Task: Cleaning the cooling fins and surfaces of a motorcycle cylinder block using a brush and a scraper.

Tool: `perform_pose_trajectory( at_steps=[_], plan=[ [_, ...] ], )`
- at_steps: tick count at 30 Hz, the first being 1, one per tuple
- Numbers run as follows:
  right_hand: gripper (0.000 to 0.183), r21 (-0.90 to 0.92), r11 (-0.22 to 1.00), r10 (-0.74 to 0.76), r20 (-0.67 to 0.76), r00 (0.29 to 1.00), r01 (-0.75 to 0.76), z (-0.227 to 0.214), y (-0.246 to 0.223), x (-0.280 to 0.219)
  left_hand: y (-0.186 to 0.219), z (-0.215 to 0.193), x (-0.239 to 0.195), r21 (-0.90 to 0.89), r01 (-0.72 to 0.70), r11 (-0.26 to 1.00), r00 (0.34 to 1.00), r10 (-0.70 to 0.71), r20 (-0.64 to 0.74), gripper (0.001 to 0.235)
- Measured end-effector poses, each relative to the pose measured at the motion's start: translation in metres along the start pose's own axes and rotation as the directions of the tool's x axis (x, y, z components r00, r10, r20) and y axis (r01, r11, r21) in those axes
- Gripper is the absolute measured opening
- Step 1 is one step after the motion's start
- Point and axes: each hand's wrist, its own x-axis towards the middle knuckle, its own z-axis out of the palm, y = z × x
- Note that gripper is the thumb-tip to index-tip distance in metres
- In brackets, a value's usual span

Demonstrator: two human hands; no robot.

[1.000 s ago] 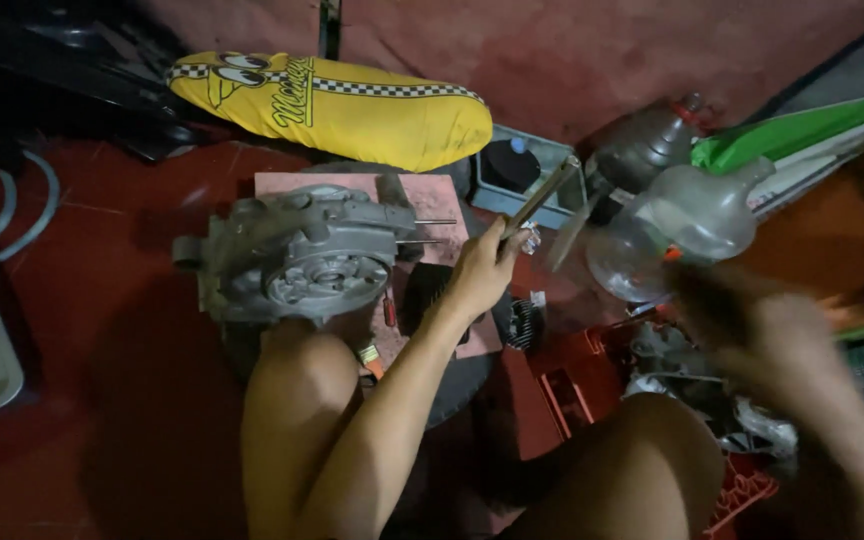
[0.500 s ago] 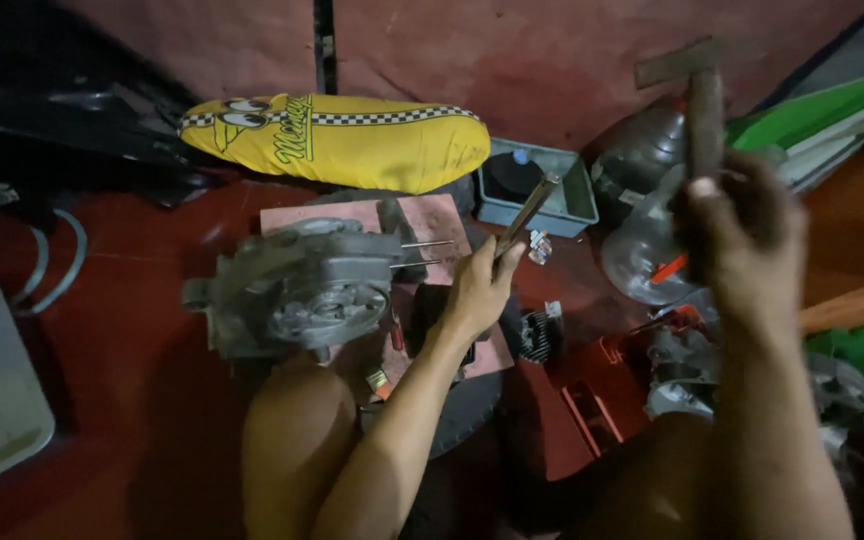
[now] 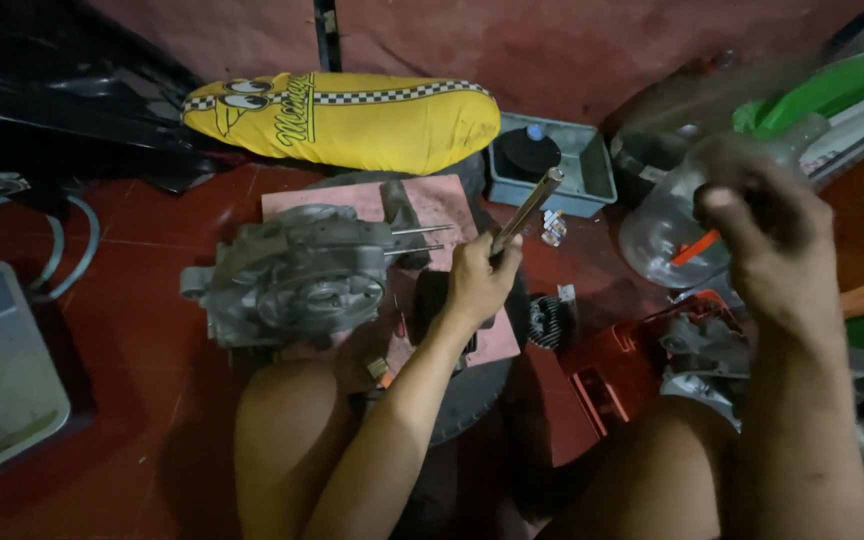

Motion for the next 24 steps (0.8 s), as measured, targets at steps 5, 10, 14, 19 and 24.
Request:
perform_pose_trajectory(
  at_steps=[5,10,14,19,24],
  plan=[
    [0.026,-0.595,0.802,0.080,0.039,0.996,-0.041,0.001,-0.047,0.024,-0.001,0.001,-0.002,-0.041,-0.023,0.999,1.000,0.023,-0.004,0.014],
    [0.049,-0.730,0.683,0.136,0.147,0.980,0.014,-0.026,-0.033,0.030,0.001,0.002,0.000,-0.050,0.040,0.998,0.999,-0.042,-0.024,0.032],
    [0.080,-0.848,0.516,0.217,0.264,0.940,0.119,-0.052,-0.018,0.036,0.012,-0.002,0.003,-0.051,0.037,0.998,0.999,-0.038,-0.022,0.030],
    [0.067,-0.829,0.423,0.071,0.432,0.899,0.365,-0.047,-0.029,0.028,0.009,-0.004,0.005,-0.058,0.033,0.998,0.999,-0.034,-0.014,0.029],
    [0.043,-0.765,0.419,-0.107,0.493,0.863,0.489,-0.026,-0.042,0.016,0.004,-0.002,0.003,-0.062,0.051,0.997,0.999,-0.051,0.002,0.029]
  ],
)
